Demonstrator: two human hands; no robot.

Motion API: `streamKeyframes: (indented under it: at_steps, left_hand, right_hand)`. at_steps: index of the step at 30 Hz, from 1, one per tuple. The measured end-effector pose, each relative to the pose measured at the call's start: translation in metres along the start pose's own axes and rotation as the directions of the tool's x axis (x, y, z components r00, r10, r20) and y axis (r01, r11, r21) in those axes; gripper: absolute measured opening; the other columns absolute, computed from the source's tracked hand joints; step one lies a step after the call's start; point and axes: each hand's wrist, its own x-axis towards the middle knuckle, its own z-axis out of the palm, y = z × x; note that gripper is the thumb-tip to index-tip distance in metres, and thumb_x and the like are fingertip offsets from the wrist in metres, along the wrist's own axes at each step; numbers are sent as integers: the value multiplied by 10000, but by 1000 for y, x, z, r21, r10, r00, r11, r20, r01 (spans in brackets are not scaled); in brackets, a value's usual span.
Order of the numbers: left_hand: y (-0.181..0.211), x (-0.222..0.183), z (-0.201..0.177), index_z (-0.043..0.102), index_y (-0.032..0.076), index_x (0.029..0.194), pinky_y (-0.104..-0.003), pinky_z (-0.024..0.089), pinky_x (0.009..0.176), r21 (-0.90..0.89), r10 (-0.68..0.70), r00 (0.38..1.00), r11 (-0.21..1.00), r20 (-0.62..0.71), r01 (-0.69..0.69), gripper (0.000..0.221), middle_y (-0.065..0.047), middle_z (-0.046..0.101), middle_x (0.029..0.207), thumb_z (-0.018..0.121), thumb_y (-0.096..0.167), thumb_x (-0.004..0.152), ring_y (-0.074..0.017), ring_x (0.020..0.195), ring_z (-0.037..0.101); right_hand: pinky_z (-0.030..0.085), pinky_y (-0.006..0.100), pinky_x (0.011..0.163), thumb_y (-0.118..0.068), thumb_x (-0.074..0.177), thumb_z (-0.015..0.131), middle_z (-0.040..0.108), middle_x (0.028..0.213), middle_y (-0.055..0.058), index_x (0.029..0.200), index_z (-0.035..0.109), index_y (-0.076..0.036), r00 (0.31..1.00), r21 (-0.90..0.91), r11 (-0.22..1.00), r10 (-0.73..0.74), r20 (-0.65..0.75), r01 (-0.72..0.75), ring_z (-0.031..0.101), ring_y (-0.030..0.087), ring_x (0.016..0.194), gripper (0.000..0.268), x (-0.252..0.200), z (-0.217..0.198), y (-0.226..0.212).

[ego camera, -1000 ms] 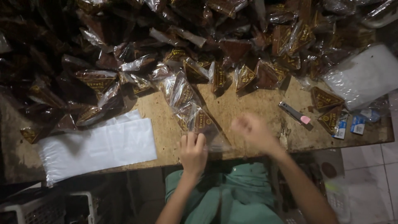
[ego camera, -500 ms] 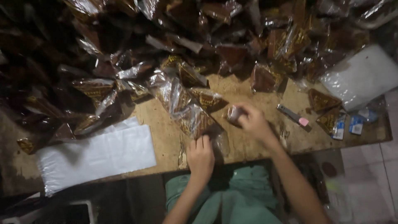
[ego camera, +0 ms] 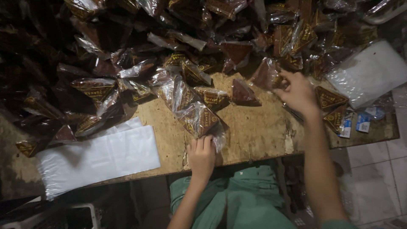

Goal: Packaging small triangular food items into plastic bags and stapling them shut

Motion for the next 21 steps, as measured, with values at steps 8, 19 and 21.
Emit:
streamKeyframes:
  at_steps: [8, 19, 21]
  left_hand:
    - [3, -3, -18, 712, 195, 953, -375, 469, 753, -228, 30, 994, 974, 107, -5, 130, -15, 632, 879, 717, 323, 930, -243, 841, 596]
    - [2, 14, -39, 711, 220, 1109, -384, 474, 835, -150, 48, 990, 988, 134, -27, 277, -10, 654, 1056, 769, 282, 846, -235, 972, 614]
    - [3, 0, -29, 734, 173, 1086, -399, 490, 850, -111, 19, 980, 994, 199, 3, 219, -44, 682, 1030, 764, 177, 869, -255, 960, 630]
  right_hand:
    - [495, 599, 930, -113, 954, 718, 623, 1271, 276, 1516, 551, -117, 850, 180, 899, -289, -440, 399, 592, 493, 1177, 586, -23, 8, -53]
    - [371, 454, 1091, -456, 876, 786, 551, 1280, 107, 1329, 624, -139, 874, 419, 795, -269, -405, 439, 539, 318, 1243, 576, -49, 17, -79]
    - [338, 509, 1113, -518, 913, 751, 454, 1335, 193, 1394, 550, -60, 942, 563, 766, -166, -292, 310, 470, 397, 1288, 694, -51, 16, -91]
